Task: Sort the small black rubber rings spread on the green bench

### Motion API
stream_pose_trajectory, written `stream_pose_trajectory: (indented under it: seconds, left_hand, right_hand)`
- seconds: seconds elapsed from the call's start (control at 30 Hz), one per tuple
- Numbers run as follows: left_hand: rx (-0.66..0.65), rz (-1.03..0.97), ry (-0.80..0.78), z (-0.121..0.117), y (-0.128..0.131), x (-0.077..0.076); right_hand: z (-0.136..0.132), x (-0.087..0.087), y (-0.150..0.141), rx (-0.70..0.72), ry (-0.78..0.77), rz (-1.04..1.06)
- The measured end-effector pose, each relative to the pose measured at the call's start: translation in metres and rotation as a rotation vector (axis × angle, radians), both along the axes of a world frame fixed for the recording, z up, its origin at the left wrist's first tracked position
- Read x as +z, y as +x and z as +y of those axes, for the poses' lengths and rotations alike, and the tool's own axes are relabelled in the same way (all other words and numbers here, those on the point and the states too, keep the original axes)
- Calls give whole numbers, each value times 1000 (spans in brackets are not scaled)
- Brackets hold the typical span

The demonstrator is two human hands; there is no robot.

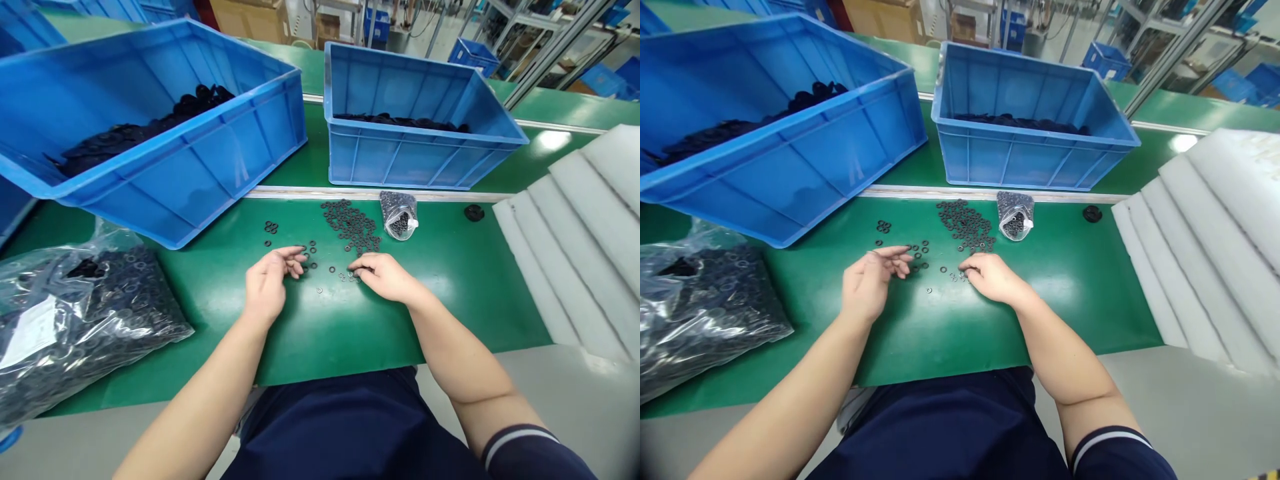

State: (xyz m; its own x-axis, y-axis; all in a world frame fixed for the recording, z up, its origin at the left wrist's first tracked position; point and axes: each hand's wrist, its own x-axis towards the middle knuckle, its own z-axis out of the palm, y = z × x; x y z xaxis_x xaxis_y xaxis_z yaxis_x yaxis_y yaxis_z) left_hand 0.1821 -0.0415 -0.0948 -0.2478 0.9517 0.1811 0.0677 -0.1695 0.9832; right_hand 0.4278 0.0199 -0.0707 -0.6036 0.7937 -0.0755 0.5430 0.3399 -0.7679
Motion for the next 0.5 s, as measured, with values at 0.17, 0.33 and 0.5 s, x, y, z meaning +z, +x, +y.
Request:
stream_pose_trajectory:
  seconds: [0.17, 0.33, 0.5]
  left_hand:
    - [-58, -327, -111, -4, -15, 2]
    - [-142, -351, -153, -5, -19, 2]
    - [-137, -279, -150, -5, -19, 3]
  right_hand:
    - [11, -3, 7, -182, -458, 244]
    - [18, -5, 7, -315, -644, 382]
    - [11, -2, 7, -195, -263, 93]
